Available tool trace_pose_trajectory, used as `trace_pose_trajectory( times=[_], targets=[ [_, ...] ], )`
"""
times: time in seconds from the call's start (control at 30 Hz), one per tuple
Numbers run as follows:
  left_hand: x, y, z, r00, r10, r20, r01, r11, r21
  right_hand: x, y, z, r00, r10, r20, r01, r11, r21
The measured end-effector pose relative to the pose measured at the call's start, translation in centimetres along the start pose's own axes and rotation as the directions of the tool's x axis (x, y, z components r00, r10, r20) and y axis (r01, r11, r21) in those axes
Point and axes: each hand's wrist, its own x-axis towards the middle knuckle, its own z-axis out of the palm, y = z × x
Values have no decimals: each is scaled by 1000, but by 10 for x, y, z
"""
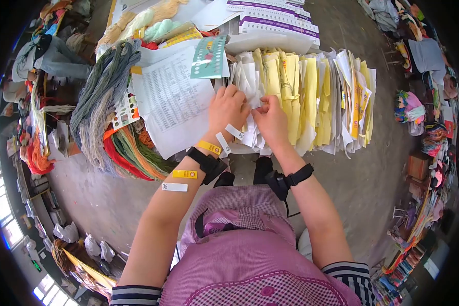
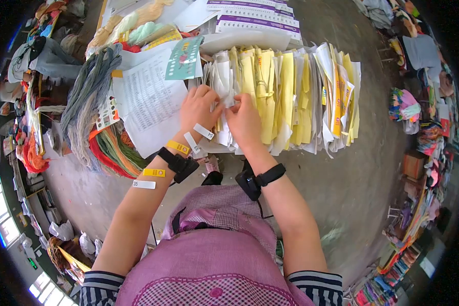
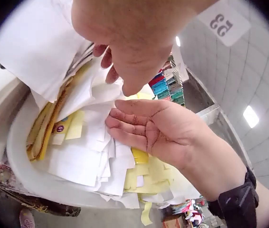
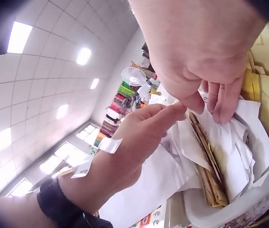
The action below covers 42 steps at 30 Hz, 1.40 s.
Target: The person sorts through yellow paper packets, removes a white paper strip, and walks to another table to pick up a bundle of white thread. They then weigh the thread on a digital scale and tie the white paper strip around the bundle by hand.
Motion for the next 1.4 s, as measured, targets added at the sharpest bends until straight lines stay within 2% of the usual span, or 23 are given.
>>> trace_pose_trajectory(
  times=[0.07,0.13,0.17,0.2,0.27,0.37,0.43,0.6,0.7,0.9,0.97,1.07,1.33,1.4],
  targets=[
    [2,-6,6,1000,-4,22,3,1000,27,-2,-3,-3,1000,6,30,-7,1000,17],
    [4,-8,0,992,8,-123,-17,998,-68,-3,-2,-4,998,8,60,-11,999,38],
    [4,-10,-4,993,71,-92,-77,995,-59,-3,3,-2,996,-76,40,75,997,13],
    [5,-8,-8,993,74,-87,-79,995,-56,-5,3,-1,987,-158,23,158,987,-14],
    [7,-5,-14,985,169,-17,-169,986,-11,-7,4,-1,987,-159,26,159,987,3],
    [11,-8,-13,980,181,-78,-185,982,-48,-5,5,-1,990,-140,11,140,990,17],
    [11,-12,-15,986,154,-64,-158,986,-59,-4,5,0,993,-115,-1,115,993,18],
    [7,-24,-15,995,93,-47,-96,993,-68,0,2,3,998,-69,3,68,978,-195],
    [5,-25,-17,996,78,-50,-82,993,-82,0,-3,3,1000,-28,6,29,981,-191],
    [1,-24,-17,997,68,-43,-70,997,-38,1,9,12,995,-79,-54,65,971,-229],
    [-2,-20,-18,998,53,16,-52,998,-29,1,13,11,997,-70,-31,61,972,-228],
    [-5,-21,-13,992,113,-54,-113,994,-6,0,13,8,998,-65,-7,62,978,-199],
    [-12,-17,-5,990,139,-22,-139,990,30,1,12,4,998,-70,4,70,990,-124],
    [-14,-17,-5,989,147,-10,-146,988,44,2,17,5,997,-70,13,71,996,-58]
  ],
)
